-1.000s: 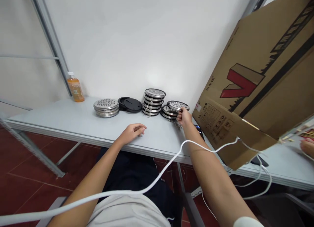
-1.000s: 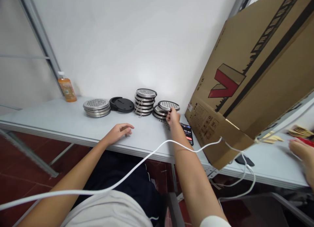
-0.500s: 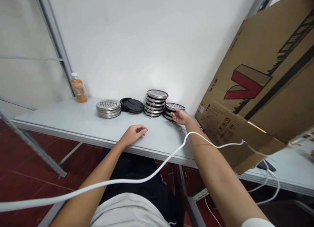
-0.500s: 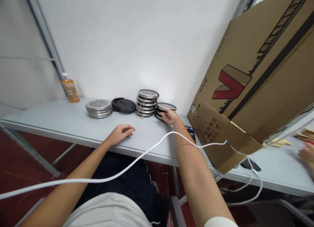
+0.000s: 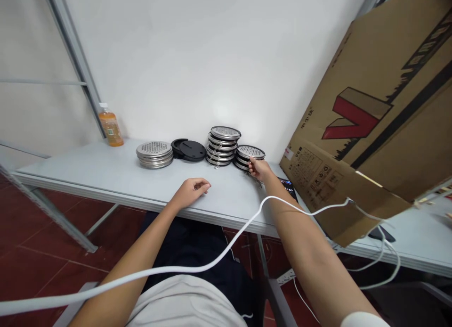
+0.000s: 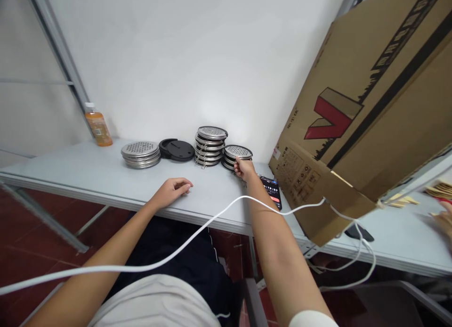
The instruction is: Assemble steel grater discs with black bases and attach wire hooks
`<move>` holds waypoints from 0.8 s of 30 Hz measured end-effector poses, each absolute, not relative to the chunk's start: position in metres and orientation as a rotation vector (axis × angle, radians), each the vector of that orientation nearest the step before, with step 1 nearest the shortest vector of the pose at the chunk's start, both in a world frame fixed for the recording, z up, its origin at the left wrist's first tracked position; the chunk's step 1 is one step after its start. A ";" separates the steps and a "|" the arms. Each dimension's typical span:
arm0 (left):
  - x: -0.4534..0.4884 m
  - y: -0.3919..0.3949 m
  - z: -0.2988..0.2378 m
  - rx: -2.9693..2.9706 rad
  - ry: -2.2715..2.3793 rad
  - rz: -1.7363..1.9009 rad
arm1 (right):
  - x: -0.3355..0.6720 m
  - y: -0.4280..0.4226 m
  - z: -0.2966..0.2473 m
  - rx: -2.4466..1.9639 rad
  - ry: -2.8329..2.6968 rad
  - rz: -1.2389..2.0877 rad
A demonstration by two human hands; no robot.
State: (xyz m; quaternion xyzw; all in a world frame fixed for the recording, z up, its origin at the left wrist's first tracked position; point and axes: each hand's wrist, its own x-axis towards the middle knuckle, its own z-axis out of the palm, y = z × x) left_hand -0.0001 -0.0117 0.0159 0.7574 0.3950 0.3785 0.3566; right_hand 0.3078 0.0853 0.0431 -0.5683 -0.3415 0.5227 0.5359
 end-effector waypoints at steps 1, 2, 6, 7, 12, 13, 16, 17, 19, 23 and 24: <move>0.000 -0.012 0.016 1.954 1.021 0.980 | 0.308 0.085 0.042 -1.359 -0.820 1.235; 0.000 -0.011 0.016 1.953 1.023 0.982 | 0.308 0.085 0.040 -1.364 -0.827 1.228; -0.001 -0.011 0.015 1.949 1.029 0.987 | 0.310 0.084 0.036 -1.370 -0.845 1.211; -0.001 -0.011 0.015 1.945 1.027 0.990 | 0.310 0.084 0.035 -1.366 -0.848 1.204; 0.000 -0.011 0.013 1.941 1.020 0.997 | 0.315 0.083 0.034 -1.320 -0.870 1.211; 0.000 -0.011 0.013 1.943 1.020 0.996 | 0.315 0.083 0.034 -1.309 -0.876 1.223; -0.001 -0.010 0.013 1.947 1.024 0.992 | 0.317 0.080 0.033 -1.286 -0.875 1.245; -0.001 -0.010 0.013 1.945 1.026 0.990 | 0.318 0.079 0.032 -1.281 -0.869 1.241; -0.001 -0.011 0.014 1.940 1.028 0.991 | 0.318 0.079 0.032 -1.276 -0.850 1.220; 0.000 -0.011 0.016 1.931 1.014 0.991 | 0.319 0.081 0.031 -1.285 -0.798 1.143; 0.000 -0.011 0.016 1.930 1.008 0.994 | 0.318 0.081 0.031 -1.290 -0.781 1.120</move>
